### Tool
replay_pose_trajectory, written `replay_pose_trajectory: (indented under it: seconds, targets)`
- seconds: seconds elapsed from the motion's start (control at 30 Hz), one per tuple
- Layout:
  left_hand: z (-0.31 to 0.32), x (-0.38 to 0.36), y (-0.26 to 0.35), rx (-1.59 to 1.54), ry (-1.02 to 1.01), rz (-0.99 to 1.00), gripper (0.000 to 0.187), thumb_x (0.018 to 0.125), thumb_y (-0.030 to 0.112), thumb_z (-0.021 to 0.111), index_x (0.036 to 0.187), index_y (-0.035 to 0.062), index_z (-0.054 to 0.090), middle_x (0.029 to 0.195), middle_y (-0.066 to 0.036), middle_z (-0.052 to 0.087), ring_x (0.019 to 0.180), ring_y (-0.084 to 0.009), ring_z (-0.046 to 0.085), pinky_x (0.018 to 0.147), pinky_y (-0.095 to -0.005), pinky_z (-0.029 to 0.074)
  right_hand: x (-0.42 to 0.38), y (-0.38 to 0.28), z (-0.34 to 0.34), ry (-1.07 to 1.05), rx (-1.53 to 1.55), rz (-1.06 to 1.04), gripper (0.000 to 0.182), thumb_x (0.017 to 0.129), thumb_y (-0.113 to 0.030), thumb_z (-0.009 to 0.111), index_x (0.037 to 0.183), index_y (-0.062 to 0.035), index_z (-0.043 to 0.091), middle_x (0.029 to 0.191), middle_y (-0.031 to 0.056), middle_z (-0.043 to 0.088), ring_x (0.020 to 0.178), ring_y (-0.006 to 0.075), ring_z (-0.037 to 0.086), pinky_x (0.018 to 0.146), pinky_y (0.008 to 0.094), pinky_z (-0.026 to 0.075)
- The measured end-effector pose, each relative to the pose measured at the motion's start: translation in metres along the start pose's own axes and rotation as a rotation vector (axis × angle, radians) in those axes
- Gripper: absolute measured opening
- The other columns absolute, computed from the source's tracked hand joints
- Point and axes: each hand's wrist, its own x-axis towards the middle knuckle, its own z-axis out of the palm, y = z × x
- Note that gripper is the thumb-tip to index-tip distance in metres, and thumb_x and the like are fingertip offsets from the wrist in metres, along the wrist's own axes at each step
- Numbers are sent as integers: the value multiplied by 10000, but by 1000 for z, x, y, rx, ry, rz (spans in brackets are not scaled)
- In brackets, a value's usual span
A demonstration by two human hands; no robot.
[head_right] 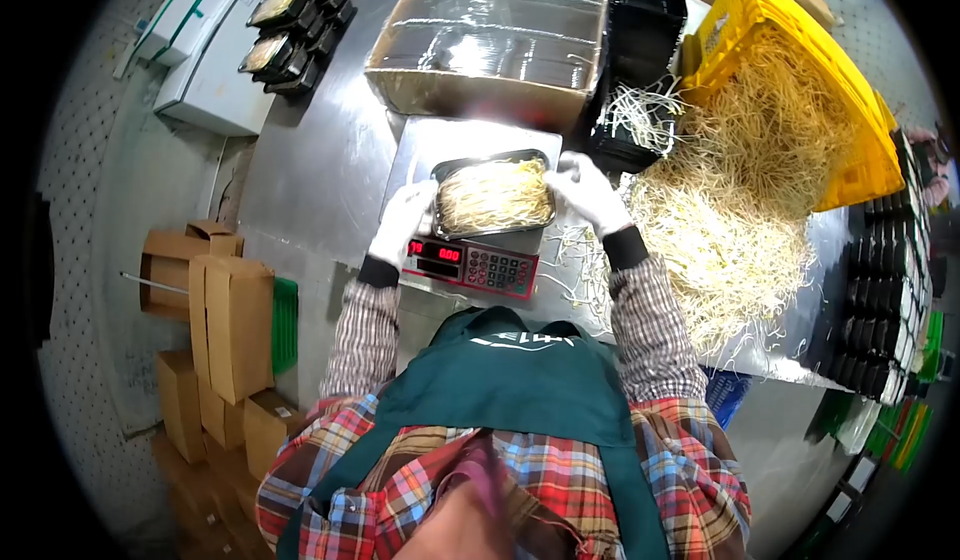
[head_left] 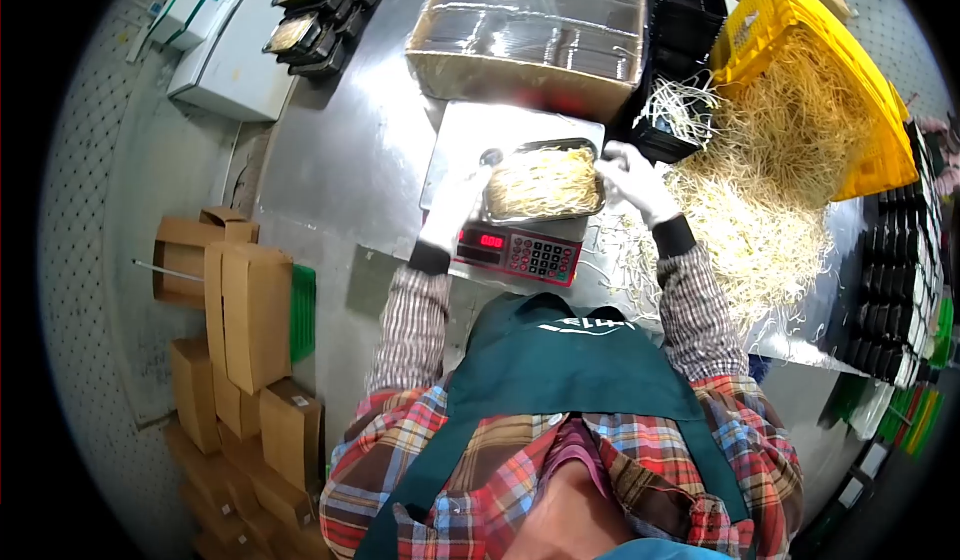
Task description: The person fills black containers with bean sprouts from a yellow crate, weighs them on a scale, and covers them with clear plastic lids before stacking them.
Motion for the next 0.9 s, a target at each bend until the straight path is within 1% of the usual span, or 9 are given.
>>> replay_pose_trajectory:
  seconds: [0.07,0.13,0.37,0.47,0.6,0.67,0.73,0.8,0.9]
  targets:
    - [9,-33,-10,-6,90,-107,254,940,234,700,1087,35,640,721,22,571,519,-53,501,462,-192,452,-31,-4,3,-114,4,153,486,881,-269,767,1214,17,557,884,56,664,743,105,644,679,248,543]
    - [17,-49,-30,-181,73,-138,441,909,161,726,1221,-32,480,1056,-142,620,812,-218,691,693,-337,630,-49,8,20,-105,234,166,350,895,-222,752,1109,-12,571,911,68,674,752,116,652,676,255,542]
    - [20,-42,-48,-320,132,64,248,912,-14,640,1140,-43,548,1033,-137,642,858,-218,695,732,-348,624,-67,13,42,-39,305,-3,233,886,-189,745,848,-98,533,752,7,591,641,78,564,571,225,461]
    - [15,-49,-47,-351,194,154,319,920,41,661,1212,-8,542,1126,-110,632,959,-194,648,833,-388,586,-77,11,56,-52,302,-61,222,880,-108,727,847,-83,509,832,12,637,786,61,579,709,224,479]
    - [19,-59,-54,-660,134,217,353,965,103,642,1294,56,524,1231,-44,618,1104,-210,606,959,-421,530,-101,2,86,-155,484,-172,429,894,-104,718,1273,12,554,1106,42,659,1000,113,600,901,290,500]
    - [8,-63,-42,-738,90,334,414,940,51,647,1330,63,506,1288,-63,589,1174,-201,575,993,-414,509,-98,0,57,-520,-49,53,193,900,-91,702,1077,-28,663,1071,54,686,938,117,637,868,288,518]
    - [-10,-67,-34,-605,86,356,354,964,88,624,1296,31,518,1268,-97,597,1142,-208,599,1015,-389,497,-91,-14,38,-365,-207,-305,84,891,-89,711,956,-42,686,972,33,697,825,108,648,793,270,529]
    - [-23,-70,-34,-519,63,331,341,970,91,616,1287,10,518,1253,-105,600,1128,-204,607,1010,-375,498,-71,-21,31,-110,-58,-317,308,900,-61,686,1204,-53,637,1015,25,681,804,102,623,747,263,526]
    - [-20,-71,-29,-469,49,308,365,961,103,636,1287,-9,514,1212,-98,614,1080,-170,607,970,-329,500,-51,-57,48,-187,-140,-461,511,899,-49,676,1386,-87,524,1161,49,648,750,102,569,733,266,525]
